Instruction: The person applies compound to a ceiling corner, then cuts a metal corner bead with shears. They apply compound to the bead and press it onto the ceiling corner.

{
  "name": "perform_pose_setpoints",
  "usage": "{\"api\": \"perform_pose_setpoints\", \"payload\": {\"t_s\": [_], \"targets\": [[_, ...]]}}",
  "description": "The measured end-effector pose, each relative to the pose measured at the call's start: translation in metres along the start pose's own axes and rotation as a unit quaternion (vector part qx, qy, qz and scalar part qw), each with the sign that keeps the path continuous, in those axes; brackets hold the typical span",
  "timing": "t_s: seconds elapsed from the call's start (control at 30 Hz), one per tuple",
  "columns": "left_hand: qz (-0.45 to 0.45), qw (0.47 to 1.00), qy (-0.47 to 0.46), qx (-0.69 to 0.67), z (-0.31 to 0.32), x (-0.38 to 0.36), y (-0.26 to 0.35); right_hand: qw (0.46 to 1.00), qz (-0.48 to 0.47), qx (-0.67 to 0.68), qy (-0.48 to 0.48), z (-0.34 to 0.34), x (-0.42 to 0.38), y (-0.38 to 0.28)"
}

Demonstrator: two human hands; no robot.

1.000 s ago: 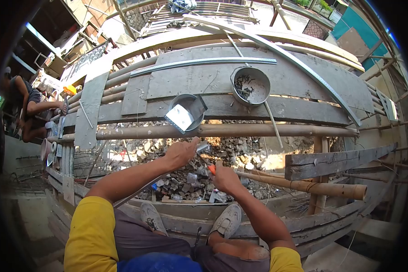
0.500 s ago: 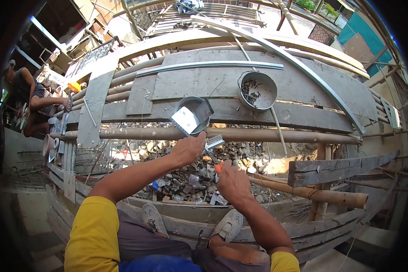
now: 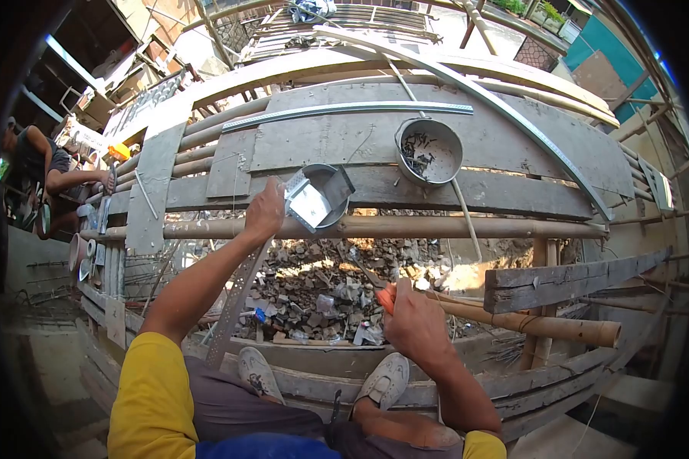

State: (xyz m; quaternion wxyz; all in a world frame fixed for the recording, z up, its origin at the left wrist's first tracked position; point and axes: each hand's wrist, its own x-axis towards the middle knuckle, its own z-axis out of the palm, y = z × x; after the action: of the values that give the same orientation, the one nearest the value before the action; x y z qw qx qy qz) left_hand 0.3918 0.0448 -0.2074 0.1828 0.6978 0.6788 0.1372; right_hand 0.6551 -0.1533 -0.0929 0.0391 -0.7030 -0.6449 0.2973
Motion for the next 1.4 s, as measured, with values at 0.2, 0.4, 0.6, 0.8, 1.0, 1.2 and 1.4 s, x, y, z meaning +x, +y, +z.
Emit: {"api": "perform_pose_setpoints", "payload": {"t_s": [0.2, 0.4, 0.6, 0.8, 1.0, 1.2, 1.4], "targets": [[0.244, 0.931, -0.234, -0.14, 0.008, -0.08, 0.073, 0.926, 0.043, 0.355, 0.122, 0.046, 0.068, 0.065], [0.273, 0.92, -0.232, -0.157, -0.007, -0.091, 0.092, 0.8, -0.053, 0.58, 0.144, 0.043, 0.063, 0.071], [0.264, 0.886, -0.292, -0.244, 0.004, -0.094, 0.087, 0.806, -0.024, 0.584, 0.095, 0.036, 0.061, 0.066], [0.146, 0.774, -0.38, -0.486, 0.007, -0.097, 0.084, 0.793, -0.108, 0.552, 0.234, 0.026, 0.07, 0.073], [0.115, 0.802, -0.412, -0.418, -0.004, -0.079, 0.085, 0.701, 0.041, 0.708, 0.076, 0.072, 0.069, 0.086], [0.271, 0.871, -0.377, -0.158, -0.017, -0.081, 0.088, 0.925, -0.13, 0.305, 0.185, 0.026, 0.054, 0.065], [0.055, 0.835, -0.328, -0.438, 0.017, -0.082, 0.07, 0.75, 0.024, 0.646, 0.136, 0.06, 0.063, 0.079]]}}
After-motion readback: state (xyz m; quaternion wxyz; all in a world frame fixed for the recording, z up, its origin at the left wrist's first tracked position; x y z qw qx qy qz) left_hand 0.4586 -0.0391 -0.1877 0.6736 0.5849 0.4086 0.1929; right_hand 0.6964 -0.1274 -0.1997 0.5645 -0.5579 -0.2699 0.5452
